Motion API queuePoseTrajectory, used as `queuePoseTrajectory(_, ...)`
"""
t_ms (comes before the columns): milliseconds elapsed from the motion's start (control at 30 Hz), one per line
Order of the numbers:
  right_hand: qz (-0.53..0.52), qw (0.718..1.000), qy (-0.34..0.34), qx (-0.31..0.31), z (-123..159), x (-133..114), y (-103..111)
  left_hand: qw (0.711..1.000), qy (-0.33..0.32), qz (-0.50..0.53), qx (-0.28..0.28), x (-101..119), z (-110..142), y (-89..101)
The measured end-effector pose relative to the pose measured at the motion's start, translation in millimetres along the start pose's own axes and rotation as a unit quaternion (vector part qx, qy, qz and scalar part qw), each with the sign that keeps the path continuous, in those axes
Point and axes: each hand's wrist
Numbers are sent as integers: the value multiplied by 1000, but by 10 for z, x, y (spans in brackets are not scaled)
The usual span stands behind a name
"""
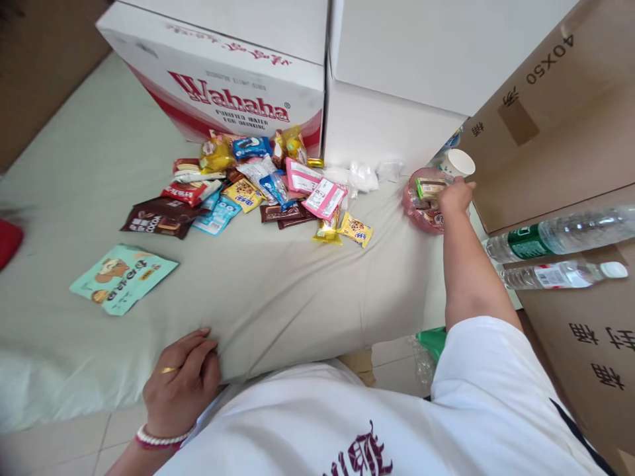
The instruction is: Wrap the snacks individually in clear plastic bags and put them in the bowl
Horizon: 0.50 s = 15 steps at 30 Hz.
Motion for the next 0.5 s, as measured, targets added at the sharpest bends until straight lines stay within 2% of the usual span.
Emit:
queuePoseTrajectory(67,15,999,-3,46,24,-233,27,1000,1,3,2,-1,7,-4)
queuePoseTrajectory(133,7,997,67,44,107,-533,-9,1000,5,7,4,-1,16,-14)
queuePoseTrajectory(200,-19,987,157,-1,229,-862,-116,1000,12,10,6,-2,27,-25)
queuePoseTrajectory(267,-31,978,201,-48,356,-1187,-280,1000,17,13,7,-2,35,-31)
queuePoseTrajectory(400,-9,956,247,-157,550,-1726,-671,999,23,23,7,9,30,-26)
queuePoseTrajectory(500,48,944,224,-239,624,-1967,-898,999,20,25,12,17,24,-25)
Point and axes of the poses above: each hand's wrist, its own z-axis away from the middle knuckle, its own y-axis out of the back of the hand, x = y × z, and after that the axes turned 10 degrees about z, right-handed
